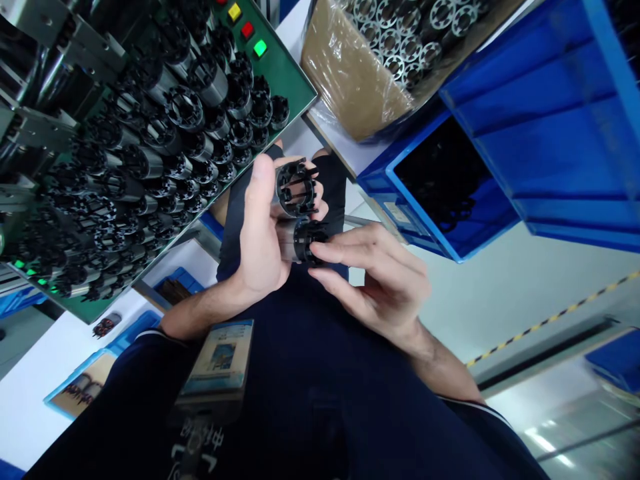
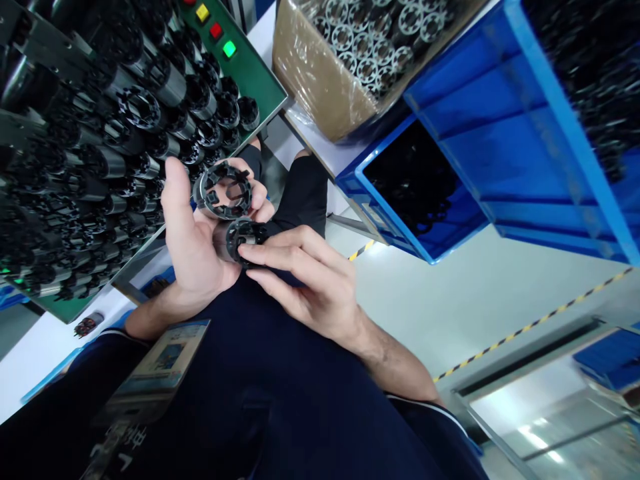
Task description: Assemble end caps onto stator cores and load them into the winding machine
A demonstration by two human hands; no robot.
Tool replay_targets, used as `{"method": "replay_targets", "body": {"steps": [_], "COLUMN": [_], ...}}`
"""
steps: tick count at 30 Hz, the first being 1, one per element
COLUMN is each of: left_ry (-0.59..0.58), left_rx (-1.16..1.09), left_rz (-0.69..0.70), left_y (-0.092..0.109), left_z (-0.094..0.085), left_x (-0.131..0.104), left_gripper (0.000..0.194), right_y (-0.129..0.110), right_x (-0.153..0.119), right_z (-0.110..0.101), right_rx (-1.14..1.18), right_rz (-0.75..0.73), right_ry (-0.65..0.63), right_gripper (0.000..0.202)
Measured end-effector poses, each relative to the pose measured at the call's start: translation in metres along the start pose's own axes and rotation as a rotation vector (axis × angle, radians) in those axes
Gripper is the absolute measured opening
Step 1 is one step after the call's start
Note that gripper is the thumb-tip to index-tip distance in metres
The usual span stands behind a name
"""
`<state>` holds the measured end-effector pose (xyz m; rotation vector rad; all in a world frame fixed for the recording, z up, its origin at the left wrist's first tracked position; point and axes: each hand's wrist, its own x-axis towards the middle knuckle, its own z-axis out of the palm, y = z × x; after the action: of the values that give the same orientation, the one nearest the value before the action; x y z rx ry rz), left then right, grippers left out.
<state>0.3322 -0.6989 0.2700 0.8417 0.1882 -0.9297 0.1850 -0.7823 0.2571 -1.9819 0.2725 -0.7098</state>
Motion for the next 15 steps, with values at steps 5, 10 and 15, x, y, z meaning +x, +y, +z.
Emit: {"method": "replay_targets", "body": {"steps": [5, 10, 15], "left_ry": [0.004, -0.006, 0.026], "left_rx": [0.126, 0.187, 0.228], "left_rz": [-0.073, -0.049, -0.106], "left_y": [-0.002, -0.007, -0.008], "left_z": [0.000, -0.002, -0.002], "left_x": [0.000, -0.001, -0.001], "left_gripper": [0.058, 0.052, 0.059], "right_y": [0.009, 0.017, 0.017], "right_x": [-0.006, -0.006, -0.005], "right_z": [-0.003, -0.002, 0.003], "right_rx": [-0.022, 0.069, 0.038], "right_rz": [0.039, 0.028, 0.033], "right_ry": [0.018, 0.006, 0.047], "right_gripper": [0.031, 0.036, 0.066]}}
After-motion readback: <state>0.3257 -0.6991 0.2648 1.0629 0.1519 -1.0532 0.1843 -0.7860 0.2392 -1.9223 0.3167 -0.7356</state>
